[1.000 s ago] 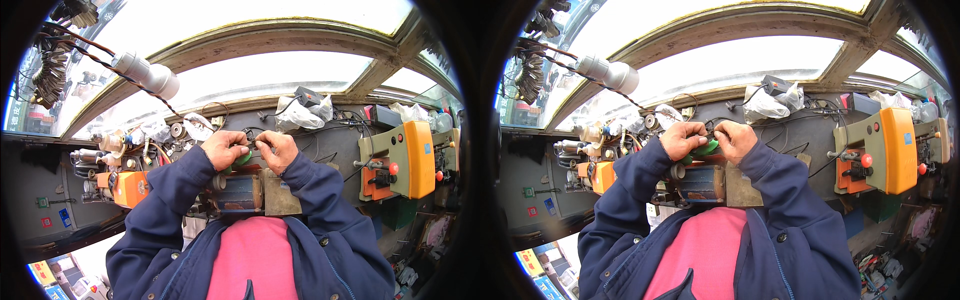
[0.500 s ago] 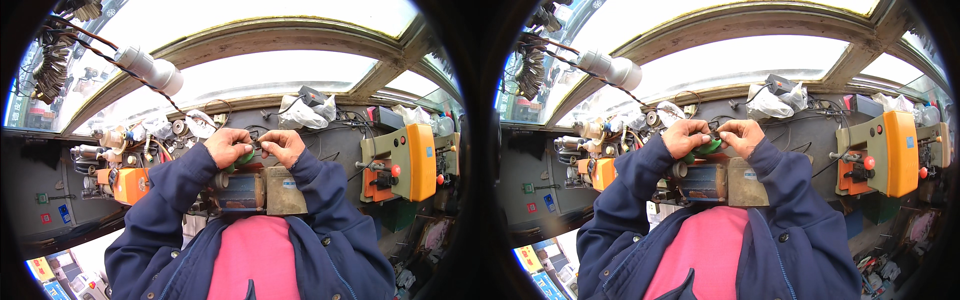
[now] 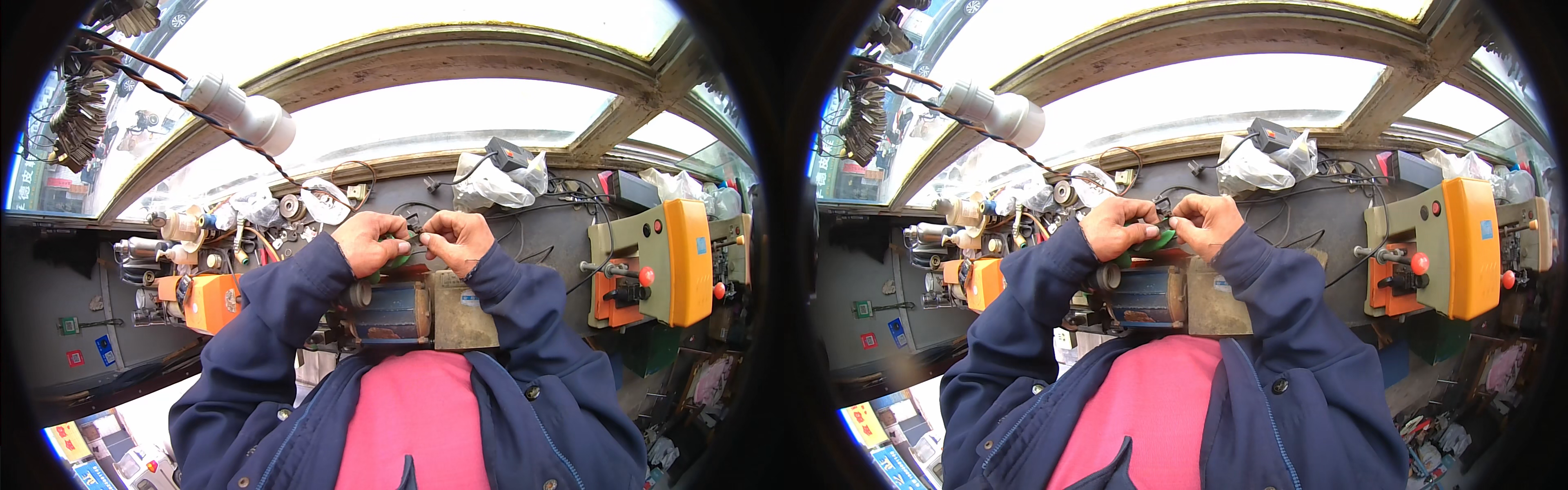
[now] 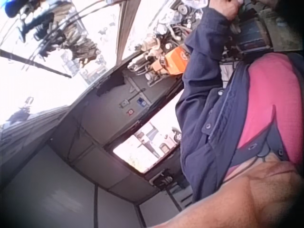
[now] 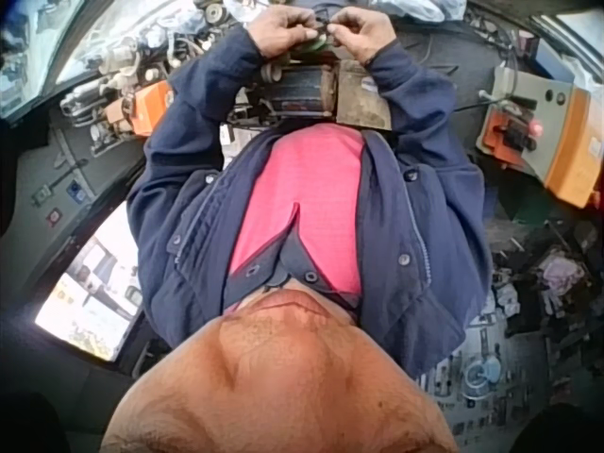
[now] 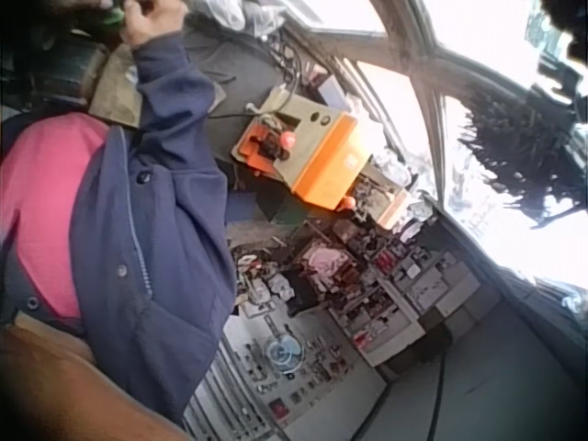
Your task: The person cleans a small black electrical component with a green cloth, then wraps it with black electrical tape. They move a plastic stool to retrieve the tape roll from under a pile of items, return to the workbench, and continue wrapping the component.
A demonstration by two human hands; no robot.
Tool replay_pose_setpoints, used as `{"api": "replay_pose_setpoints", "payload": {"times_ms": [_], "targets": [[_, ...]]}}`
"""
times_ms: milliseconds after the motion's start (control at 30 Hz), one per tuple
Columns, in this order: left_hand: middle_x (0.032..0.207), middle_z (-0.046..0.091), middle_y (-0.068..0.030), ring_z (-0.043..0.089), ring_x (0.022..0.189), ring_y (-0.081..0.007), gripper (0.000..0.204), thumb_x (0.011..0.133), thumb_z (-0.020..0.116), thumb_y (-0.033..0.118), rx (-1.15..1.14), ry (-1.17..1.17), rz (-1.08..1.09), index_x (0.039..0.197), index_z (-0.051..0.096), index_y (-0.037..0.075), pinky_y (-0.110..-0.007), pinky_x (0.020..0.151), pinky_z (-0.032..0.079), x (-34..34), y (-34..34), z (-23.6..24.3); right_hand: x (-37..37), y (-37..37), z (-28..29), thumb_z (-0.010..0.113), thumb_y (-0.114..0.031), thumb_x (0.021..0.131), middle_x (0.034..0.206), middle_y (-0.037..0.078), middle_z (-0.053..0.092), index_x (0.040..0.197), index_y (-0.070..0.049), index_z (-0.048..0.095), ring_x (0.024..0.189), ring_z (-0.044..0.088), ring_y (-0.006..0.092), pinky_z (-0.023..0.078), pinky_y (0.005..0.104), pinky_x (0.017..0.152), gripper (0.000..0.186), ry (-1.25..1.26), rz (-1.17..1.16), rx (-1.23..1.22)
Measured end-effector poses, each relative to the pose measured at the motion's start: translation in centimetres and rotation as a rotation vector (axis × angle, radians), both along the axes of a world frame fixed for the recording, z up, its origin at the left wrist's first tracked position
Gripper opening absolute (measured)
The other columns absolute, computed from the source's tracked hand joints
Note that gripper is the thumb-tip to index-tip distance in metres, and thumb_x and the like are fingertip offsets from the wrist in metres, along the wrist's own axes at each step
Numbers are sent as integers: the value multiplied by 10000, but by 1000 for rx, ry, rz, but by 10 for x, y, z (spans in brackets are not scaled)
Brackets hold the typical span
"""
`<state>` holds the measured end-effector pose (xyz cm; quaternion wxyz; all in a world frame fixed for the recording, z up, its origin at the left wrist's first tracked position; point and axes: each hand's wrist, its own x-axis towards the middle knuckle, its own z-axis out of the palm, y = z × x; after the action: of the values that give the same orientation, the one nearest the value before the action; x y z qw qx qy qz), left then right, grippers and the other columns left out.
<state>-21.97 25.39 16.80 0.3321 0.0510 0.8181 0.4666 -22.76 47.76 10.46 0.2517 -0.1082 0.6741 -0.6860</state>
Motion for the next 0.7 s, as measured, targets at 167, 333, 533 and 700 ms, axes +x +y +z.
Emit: {"api": "replay_pose_setpoints", "payload": {"times_ms": [167,333,533,700], "targets": [[660,570,-33,516,644,-123,138,940,658,165,-34,15,-24,914,652,29,-327,619,451,1,-2,-1,5,-5,3,675,-37,907,749,64,706,931,58,694,662,660,82,540,257,605,100,278,-28,153],[658,566,-27,513,644,-119,132,942,657,159,-9,9,-23,915,654,30,-327,619,452,-1,-3,-1,6,-7,2,643,-16,899,759,79,713,947,71,685,658,673,88,541,259,602,108,442,-70,185],[677,569,0,506,654,-92,122,949,660,138,58,-50,22,899,653,27,-304,609,444,-1,-5,-3,4,-5,-3,634,-26,924,813,79,713,1000,86,672,717,706,119,547,246,615,141,96,-17,73],[753,598,26,520,707,-68,108,966,652,119,155,-136,46,919,658,22,-266,645,447,-3,-8,-6,-2,0,-6,645,-34,946,858,71,707,1017,78,684,712,700,130,549,249,647,138,-116,14,-116]]}}
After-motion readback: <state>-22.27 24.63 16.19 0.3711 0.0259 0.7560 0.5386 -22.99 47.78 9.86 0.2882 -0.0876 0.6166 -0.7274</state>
